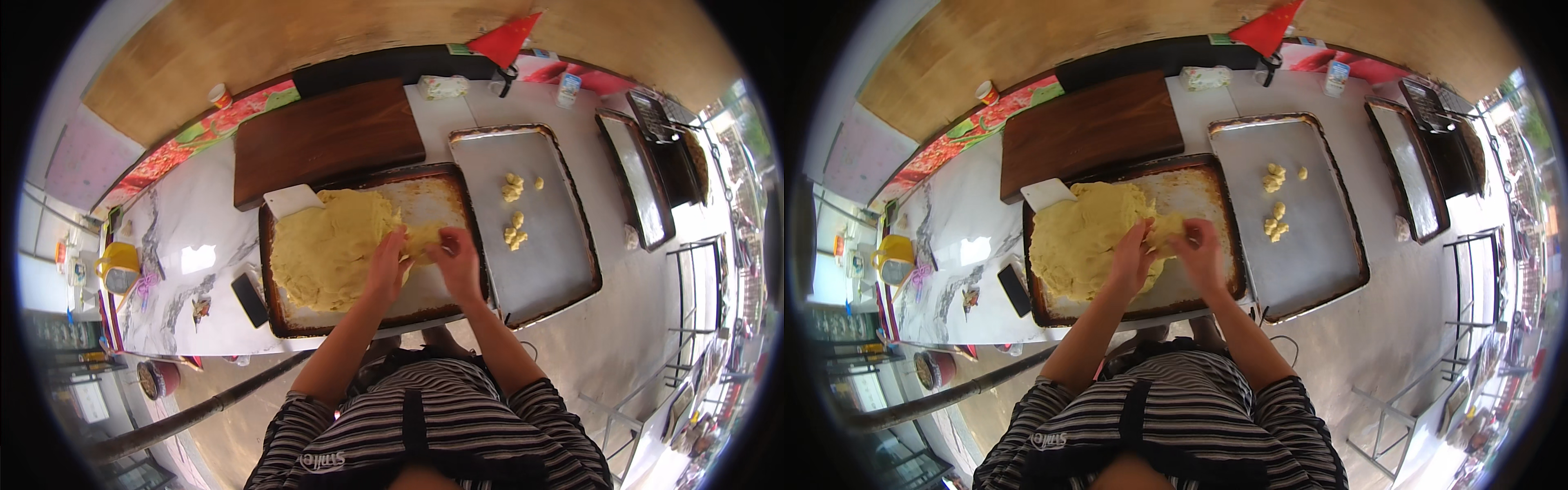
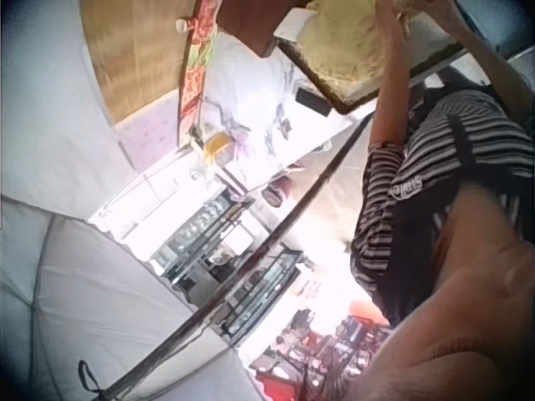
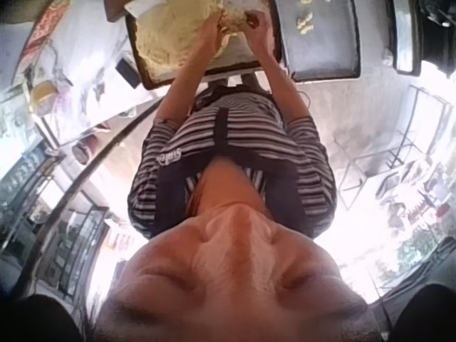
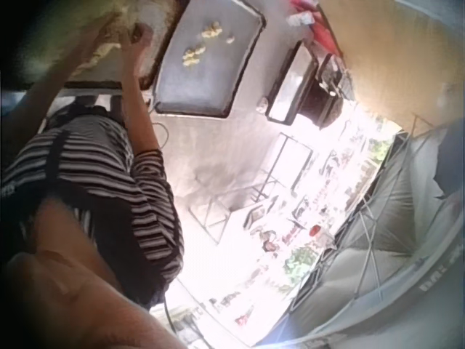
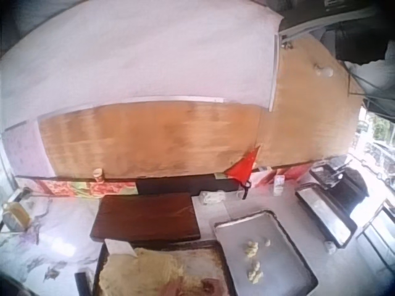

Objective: The person repeatedly pinches off small pieces of dough from a large mass on a tray and places them onto an adjacent empty tray. The person continues this process throughout the clip, gradually filling the second tray with individual dough portions.

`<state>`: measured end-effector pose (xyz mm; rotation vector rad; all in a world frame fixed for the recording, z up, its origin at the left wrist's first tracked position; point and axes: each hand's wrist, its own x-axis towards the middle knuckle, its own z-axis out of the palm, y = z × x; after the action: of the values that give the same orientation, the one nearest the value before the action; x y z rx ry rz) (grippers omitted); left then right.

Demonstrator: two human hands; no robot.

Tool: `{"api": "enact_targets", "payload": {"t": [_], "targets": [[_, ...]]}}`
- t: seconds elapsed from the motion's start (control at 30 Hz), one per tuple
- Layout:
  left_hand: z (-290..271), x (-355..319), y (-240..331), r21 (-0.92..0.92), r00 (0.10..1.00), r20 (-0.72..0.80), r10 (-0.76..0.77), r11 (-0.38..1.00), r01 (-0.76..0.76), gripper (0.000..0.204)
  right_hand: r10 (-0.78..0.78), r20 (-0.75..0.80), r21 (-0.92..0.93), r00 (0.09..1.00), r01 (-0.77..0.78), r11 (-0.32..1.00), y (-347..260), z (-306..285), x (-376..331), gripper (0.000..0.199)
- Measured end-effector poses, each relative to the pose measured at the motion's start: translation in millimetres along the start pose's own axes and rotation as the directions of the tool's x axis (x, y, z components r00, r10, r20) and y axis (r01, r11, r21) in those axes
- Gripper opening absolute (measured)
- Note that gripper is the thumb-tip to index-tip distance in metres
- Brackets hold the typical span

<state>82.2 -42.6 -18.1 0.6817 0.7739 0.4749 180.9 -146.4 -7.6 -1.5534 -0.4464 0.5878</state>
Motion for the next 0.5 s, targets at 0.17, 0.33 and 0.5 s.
{"api": "enact_targets", "payload": {"t": [0.17,0.33,0.5], "targets": [[-8,12,-16,0.008,0.957,0.163,-0.238,0.971,0.240,0.043,-0.399,0.284,-0.485,0.872,0.489,0.725,-25,2,-34,0.026],[8,-8,-22,-0.335,0.959,0.183,-0.217,0.903,0.268,0.043,-0.395,0.170,-0.320,0.903,0.429,0.845,-36,6,-20,0.026],[23,-35,-15,-0.319,0.945,0.262,-0.196,0.906,0.277,0.055,-0.288,0.189,-0.411,0.939,0.342,0.845,-34,17,-13,0.031]]}}
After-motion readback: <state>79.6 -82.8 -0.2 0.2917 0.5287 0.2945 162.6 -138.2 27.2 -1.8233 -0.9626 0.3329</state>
